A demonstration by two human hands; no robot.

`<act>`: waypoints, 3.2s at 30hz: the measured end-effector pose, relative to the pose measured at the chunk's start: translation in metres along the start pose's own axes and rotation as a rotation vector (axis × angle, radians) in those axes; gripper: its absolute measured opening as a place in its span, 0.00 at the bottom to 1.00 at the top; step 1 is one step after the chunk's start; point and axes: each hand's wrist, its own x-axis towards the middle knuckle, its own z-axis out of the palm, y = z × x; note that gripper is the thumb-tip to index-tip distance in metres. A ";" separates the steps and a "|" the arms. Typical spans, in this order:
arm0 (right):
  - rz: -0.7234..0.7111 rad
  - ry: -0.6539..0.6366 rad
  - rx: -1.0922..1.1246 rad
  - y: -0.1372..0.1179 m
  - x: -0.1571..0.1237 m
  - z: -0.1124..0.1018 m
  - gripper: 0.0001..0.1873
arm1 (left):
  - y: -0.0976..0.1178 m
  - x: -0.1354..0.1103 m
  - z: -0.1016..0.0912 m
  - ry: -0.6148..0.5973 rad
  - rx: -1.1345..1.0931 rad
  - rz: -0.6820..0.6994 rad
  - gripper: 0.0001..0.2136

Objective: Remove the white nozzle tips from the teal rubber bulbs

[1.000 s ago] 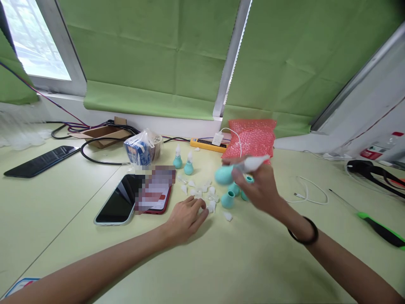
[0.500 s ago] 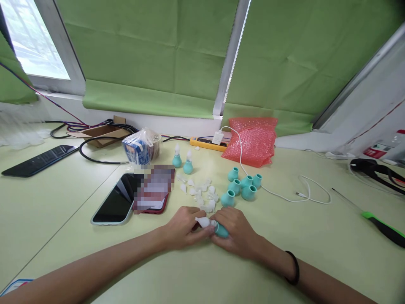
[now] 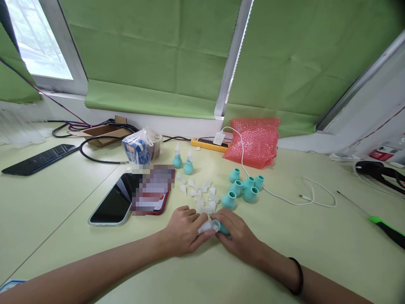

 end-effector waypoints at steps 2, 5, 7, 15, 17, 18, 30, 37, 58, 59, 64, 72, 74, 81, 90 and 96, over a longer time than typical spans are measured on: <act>-0.015 0.052 -0.076 0.003 0.000 0.000 0.12 | 0.001 0.001 0.002 0.026 0.050 -0.019 0.16; -0.015 0.089 -0.174 0.004 0.000 -0.001 0.12 | 0.001 0.002 0.002 0.061 0.082 -0.045 0.16; 0.004 0.112 -0.229 0.001 0.000 -0.002 0.10 | 0.000 0.003 0.001 0.060 0.084 -0.097 0.15; 0.069 0.073 -0.162 -0.017 -0.001 -0.005 0.10 | -0.014 0.015 0.001 0.000 -0.032 -0.239 0.15; 0.096 0.058 -0.106 -0.020 -0.002 -0.005 0.14 | -0.017 0.016 0.007 -0.024 -0.029 -0.222 0.18; 0.114 0.060 -0.077 -0.021 -0.003 -0.005 0.16 | -0.018 0.016 0.009 -0.032 -0.046 -0.225 0.20; 0.206 0.099 0.000 -0.018 -0.001 -0.009 0.10 | -0.012 0.005 -0.007 0.105 -0.234 0.017 0.16; 0.307 0.183 0.109 -0.017 -0.001 -0.009 0.06 | -0.010 0.009 -0.001 0.151 0.067 0.086 0.10; 0.293 0.226 0.087 -0.019 -0.002 -0.004 0.06 | -0.005 0.006 0.004 0.310 0.092 0.262 0.03; 0.277 0.231 0.075 -0.019 -0.002 -0.004 0.07 | -0.006 0.006 0.005 0.301 0.094 0.269 0.03; 0.218 0.247 0.004 -0.017 -0.003 -0.003 0.07 | -0.006 0.003 0.006 0.237 0.159 0.255 0.03; 0.188 0.261 -0.018 -0.019 -0.002 -0.005 0.07 | 0.001 0.005 -0.003 0.219 0.196 0.263 0.07; 0.181 0.253 -0.028 -0.018 -0.003 -0.004 0.07 | 0.000 0.006 -0.001 0.174 0.168 0.226 0.06; 0.184 0.245 -0.033 -0.017 -0.005 -0.003 0.07 | -0.007 0.006 0.004 0.220 -0.053 0.122 0.02; 0.171 0.190 -0.056 -0.013 -0.005 -0.005 0.08 | -0.013 0.014 -0.007 0.106 -0.087 0.171 0.06; 0.138 0.121 -0.062 -0.017 -0.006 -0.005 0.07 | -0.002 0.013 -0.018 -0.005 0.276 0.403 0.09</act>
